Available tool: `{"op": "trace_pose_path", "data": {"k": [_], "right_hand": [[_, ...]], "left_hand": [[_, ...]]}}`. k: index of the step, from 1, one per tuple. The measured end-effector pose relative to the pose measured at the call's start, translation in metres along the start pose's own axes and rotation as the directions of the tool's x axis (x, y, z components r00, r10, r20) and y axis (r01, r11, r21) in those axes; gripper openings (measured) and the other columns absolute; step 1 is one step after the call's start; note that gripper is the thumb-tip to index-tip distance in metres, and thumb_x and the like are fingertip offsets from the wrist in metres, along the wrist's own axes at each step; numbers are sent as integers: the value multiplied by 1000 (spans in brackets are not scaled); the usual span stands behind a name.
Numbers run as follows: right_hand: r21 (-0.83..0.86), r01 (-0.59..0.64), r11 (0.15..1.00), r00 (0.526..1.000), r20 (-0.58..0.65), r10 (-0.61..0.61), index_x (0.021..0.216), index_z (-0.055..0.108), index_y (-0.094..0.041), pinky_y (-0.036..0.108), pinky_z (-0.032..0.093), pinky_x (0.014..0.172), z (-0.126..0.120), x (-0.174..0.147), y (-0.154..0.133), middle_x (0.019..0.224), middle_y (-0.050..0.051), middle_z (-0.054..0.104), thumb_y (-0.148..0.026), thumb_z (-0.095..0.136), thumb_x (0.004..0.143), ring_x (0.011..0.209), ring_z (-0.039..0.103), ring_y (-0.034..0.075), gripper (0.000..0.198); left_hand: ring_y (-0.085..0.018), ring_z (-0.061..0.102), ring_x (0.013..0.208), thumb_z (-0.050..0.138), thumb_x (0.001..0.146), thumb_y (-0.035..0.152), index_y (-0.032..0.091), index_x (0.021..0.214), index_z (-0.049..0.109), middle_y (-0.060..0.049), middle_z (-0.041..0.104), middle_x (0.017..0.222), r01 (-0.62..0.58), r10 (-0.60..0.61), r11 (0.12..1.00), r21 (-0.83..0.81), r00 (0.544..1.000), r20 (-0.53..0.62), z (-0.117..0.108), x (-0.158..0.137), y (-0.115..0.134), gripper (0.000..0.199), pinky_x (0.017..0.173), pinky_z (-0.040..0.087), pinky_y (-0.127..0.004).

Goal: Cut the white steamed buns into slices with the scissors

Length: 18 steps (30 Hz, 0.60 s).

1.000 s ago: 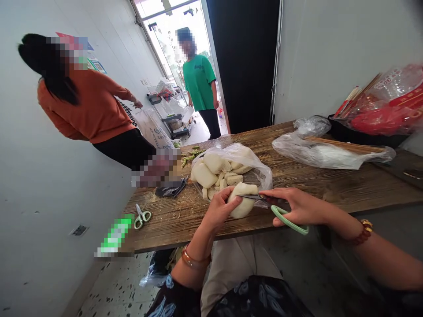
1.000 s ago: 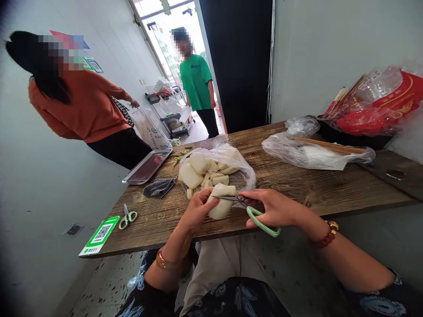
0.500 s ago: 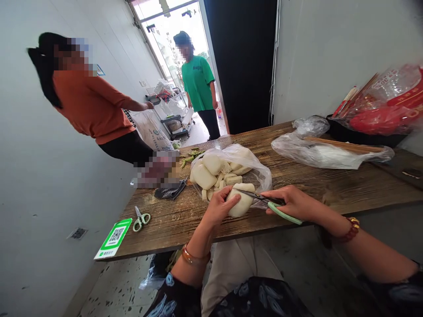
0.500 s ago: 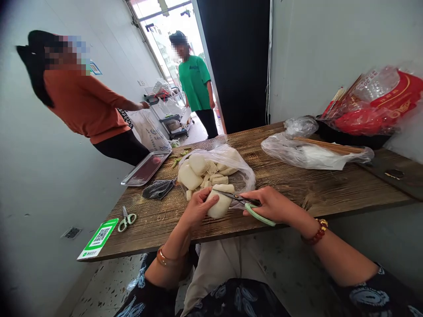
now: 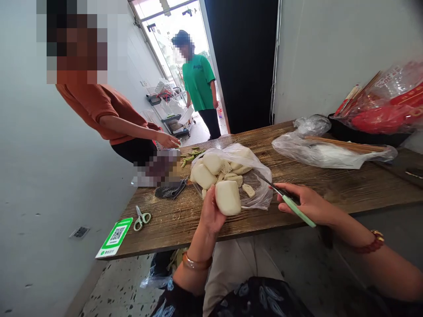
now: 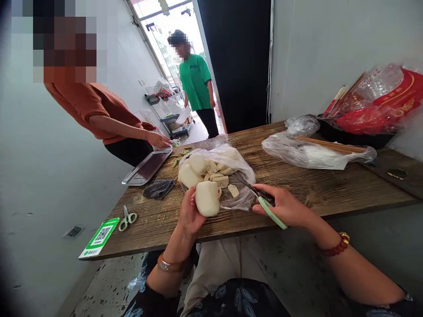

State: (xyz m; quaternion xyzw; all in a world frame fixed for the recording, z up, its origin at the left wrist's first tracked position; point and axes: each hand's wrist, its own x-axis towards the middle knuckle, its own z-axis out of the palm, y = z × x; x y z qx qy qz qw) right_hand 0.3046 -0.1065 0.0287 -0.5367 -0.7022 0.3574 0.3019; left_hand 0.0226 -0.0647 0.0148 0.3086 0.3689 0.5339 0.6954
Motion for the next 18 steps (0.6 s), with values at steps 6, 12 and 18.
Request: {"op": "trace_pose_path", "data": {"k": [6,12,18], "right_hand": [[-102,49,994,997,63,-43,140,56,-20,45,51,100,-4,-15,-5,130,11,68,-43,73,76,117,64,33,71],[-202,173,964,976,168,-140,146,50,-20,51,45,108,-10,-27,-7,145,13,57,-50,77,73,130,54,36,84],[-256,190,948,967,213,-136,151,43,-20,54,44,108,-15,-28,-13,147,14,54,-45,78,73,131,53,38,89]], "left_hand": [[-16,63,81,88,59,43,17,103,66,-5,70,94,-70,63,993,97,995,73,20,-10,-5,55,70,51,-25],[-16,59,83,88,60,35,17,105,63,-3,67,94,-164,125,956,243,978,170,25,-18,-3,55,72,48,-24],[-18,59,88,86,61,39,17,106,62,-5,67,98,-215,150,913,346,967,204,28,-20,-3,55,78,46,-26]]}}
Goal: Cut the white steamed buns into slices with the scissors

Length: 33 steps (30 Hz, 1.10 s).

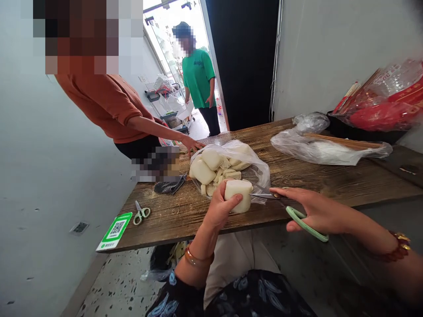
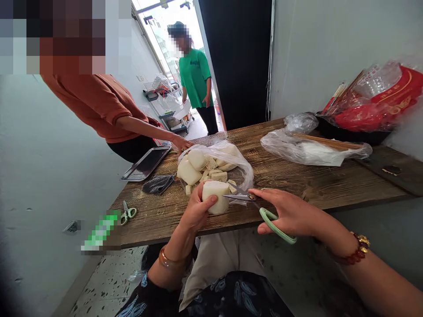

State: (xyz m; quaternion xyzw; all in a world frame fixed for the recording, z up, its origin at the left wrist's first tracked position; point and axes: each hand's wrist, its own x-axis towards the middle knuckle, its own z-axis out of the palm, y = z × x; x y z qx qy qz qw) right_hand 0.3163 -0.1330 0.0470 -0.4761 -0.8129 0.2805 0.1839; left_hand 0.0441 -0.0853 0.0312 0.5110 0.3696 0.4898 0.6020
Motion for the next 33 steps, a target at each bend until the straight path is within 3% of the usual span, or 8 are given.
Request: {"op": "trace_pose_path", "data": {"k": [6,17,25,33], "right_hand": [[-30,3,1000,1000,31,-2,150,44,-17,52,45,107,-3,7,-4,146,15,55,-52,79,70,129,54,39,94],[-12,11,1000,997,79,-10,147,50,-19,47,49,100,-9,17,-14,136,14,63,-43,83,65,120,61,37,92],[27,28,999,998,58,-30,129,68,-20,32,53,70,-5,18,-9,101,8,77,-45,73,79,84,70,26,57],[93,41,995,998,-45,-37,126,71,-20,28,51,63,8,15,1,93,4,80,-45,69,82,72,70,22,50]], "left_hand": [[-19,59,88,85,63,40,19,111,59,-4,66,101,-33,32,998,45,999,32,0,0,0,58,76,46,-26],[-22,59,102,83,66,38,20,127,52,-7,64,112,-45,34,992,120,995,96,-2,1,-1,71,87,45,-30],[-23,59,104,83,66,38,20,133,50,-8,64,116,-30,19,995,99,995,102,-4,1,-3,77,89,45,-31],[-20,60,94,87,63,37,22,127,56,-5,66,109,24,-24,1000,4,995,96,-7,5,-5,73,79,46,-27]]}}
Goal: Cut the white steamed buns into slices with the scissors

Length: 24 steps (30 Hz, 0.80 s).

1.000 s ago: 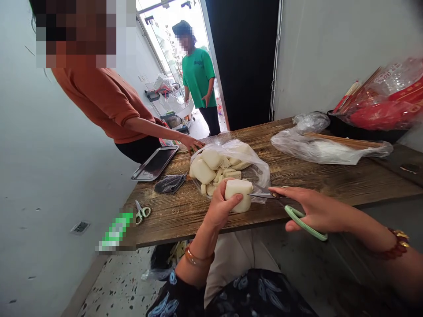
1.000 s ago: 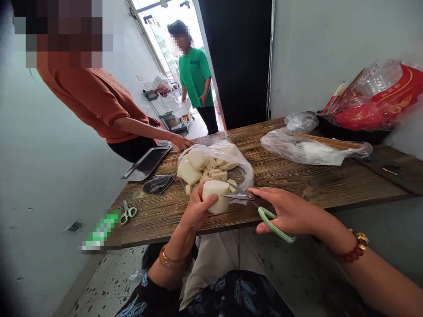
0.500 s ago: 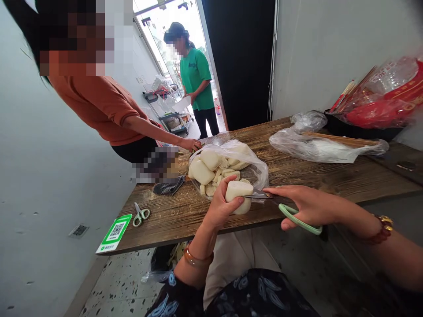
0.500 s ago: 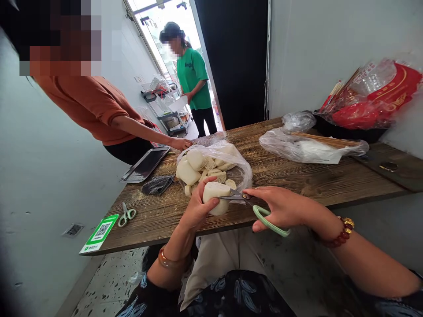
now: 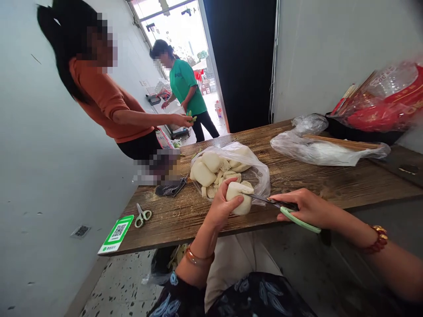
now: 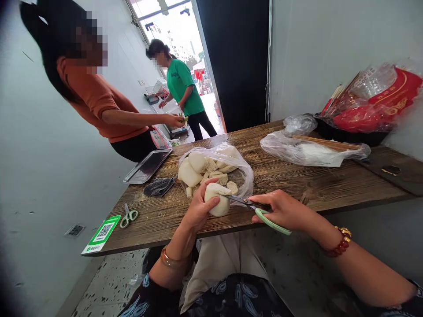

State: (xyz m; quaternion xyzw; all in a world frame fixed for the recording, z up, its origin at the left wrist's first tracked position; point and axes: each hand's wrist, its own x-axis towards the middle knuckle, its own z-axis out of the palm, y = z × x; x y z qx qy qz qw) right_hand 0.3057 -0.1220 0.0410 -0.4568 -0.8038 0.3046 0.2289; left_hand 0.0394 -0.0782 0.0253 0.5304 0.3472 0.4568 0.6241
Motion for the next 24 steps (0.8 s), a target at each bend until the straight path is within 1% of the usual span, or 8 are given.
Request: {"op": "trace_pose_path", "data": {"k": [3,5,8,11,15,20,24], "right_hand": [[-3,-20,1000,999,-43,20,125,71,-18,29,52,66,4,-1,3,92,5,80,-43,70,81,73,71,23,51],[14,-35,999,996,-77,36,124,71,-18,31,54,73,6,-1,4,101,6,80,-41,71,80,85,73,26,50],[40,-44,998,993,-104,48,122,72,-20,32,55,82,7,-2,4,113,5,78,-39,72,79,100,72,29,47],[35,-63,997,993,-100,66,124,71,-20,34,56,83,6,-3,1,111,6,78,-38,73,77,100,72,29,51],[45,-60,997,997,-45,62,134,63,-21,38,56,86,2,-2,-4,111,7,76,-37,76,74,96,71,28,63],[19,-33,999,999,25,33,142,55,-16,43,53,94,0,2,-4,119,12,71,-43,80,70,106,66,32,81],[28,-37,999,995,92,34,146,50,-14,45,51,96,-2,5,-4,125,14,68,-44,78,70,110,64,33,87]], "left_hand": [[-21,61,93,86,62,48,17,118,64,-8,68,106,38,-34,996,-81,998,49,-4,3,-2,67,77,46,-27],[-22,61,92,83,65,53,14,111,69,-10,70,102,57,-51,993,-103,997,66,-6,4,-4,62,77,45,-27],[-20,61,88,82,67,52,13,109,71,-10,71,99,79,-73,990,-117,996,58,-6,5,-6,58,74,44,-26],[-18,60,83,83,67,51,14,109,71,-9,71,96,55,-52,992,-115,998,35,-4,5,-7,57,72,44,-25],[-17,60,83,83,68,45,15,111,69,-7,70,97,21,-19,993,-119,1000,23,-1,5,-5,53,73,45,-25],[-17,60,82,83,70,42,15,109,69,-8,71,95,41,-40,996,-83,999,10,0,3,-3,50,72,46,-25],[-16,60,83,82,71,41,15,108,69,-7,71,96,29,-28,997,-78,1000,11,-1,2,-3,47,74,45,-24]]}}
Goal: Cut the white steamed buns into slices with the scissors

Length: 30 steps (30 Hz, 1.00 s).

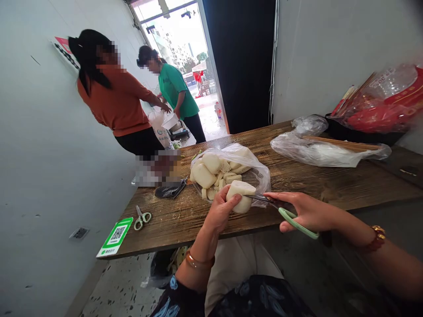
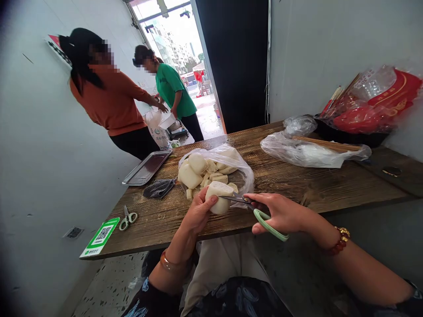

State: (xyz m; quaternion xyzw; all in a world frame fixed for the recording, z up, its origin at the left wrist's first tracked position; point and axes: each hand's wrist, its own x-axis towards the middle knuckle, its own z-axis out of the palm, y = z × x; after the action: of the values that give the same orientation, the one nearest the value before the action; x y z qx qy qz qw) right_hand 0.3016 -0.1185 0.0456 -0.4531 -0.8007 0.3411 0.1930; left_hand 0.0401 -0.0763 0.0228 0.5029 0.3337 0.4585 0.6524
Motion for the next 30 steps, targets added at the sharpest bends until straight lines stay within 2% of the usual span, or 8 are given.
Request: {"op": "trace_pose_path", "data": {"k": [4,11,14,18,22,26,30], "right_hand": [[27,-21,999,999,35,20,148,47,-15,43,51,96,0,2,0,128,14,67,-44,78,70,112,64,33,89],[-45,17,999,1000,-23,-18,146,50,-14,42,52,93,5,11,3,124,16,69,-51,83,66,109,65,33,94],[-44,20,999,999,-46,-22,141,56,-16,39,53,89,6,13,4,115,13,73,-50,81,69,102,68,31,84],[-45,-1,999,997,-83,-2,135,63,-17,36,54,84,8,12,9,110,10,77,-43,74,78,94,71,29,63],[-50,-1,999,995,-104,-5,129,68,-19,36,55,82,10,11,13,110,8,78,-42,71,80,93,73,30,54],[-15,-4,1000,992,-125,2,127,69,-20,38,54,87,9,12,12,118,8,75,-43,71,80,102,72,31,52],[22,-48,999,996,-75,50,135,63,-17,37,54,87,2,11,8,117,9,76,-43,74,77,102,71,31,65]], "left_hand": [[-17,60,84,81,71,43,15,109,69,-8,71,97,1,-1,1000,24,1000,-4,-2,1,-1,48,75,46,-25],[-20,61,93,81,71,46,16,111,69,-7,70,102,20,-17,989,144,1000,-23,2,-1,-4,52,82,46,-28],[-20,60,92,80,72,46,16,111,68,-7,70,101,30,-25,985,172,999,-29,3,-1,-4,51,81,46,-27],[-18,60,87,80,73,45,15,107,68,-6,69,97,50,-45,988,147,998,-34,1,0,-5,47,79,46,-27],[-17,60,84,82,70,44,15,105,69,-6,70,95,62,-58,992,111,998,-38,0,3,-5,47,76,46,-26],[-19,61,86,83,67,47,15,109,69,-8,71,98,31,-31,999,20,999,-22,-2,5,-3,55,75,45,-26],[-19,61,85,78,73,51,13,112,69,-11,71,99,15,-15,1000,-23,1000,8,-4,6,-1,55,73,45,-26]]}}
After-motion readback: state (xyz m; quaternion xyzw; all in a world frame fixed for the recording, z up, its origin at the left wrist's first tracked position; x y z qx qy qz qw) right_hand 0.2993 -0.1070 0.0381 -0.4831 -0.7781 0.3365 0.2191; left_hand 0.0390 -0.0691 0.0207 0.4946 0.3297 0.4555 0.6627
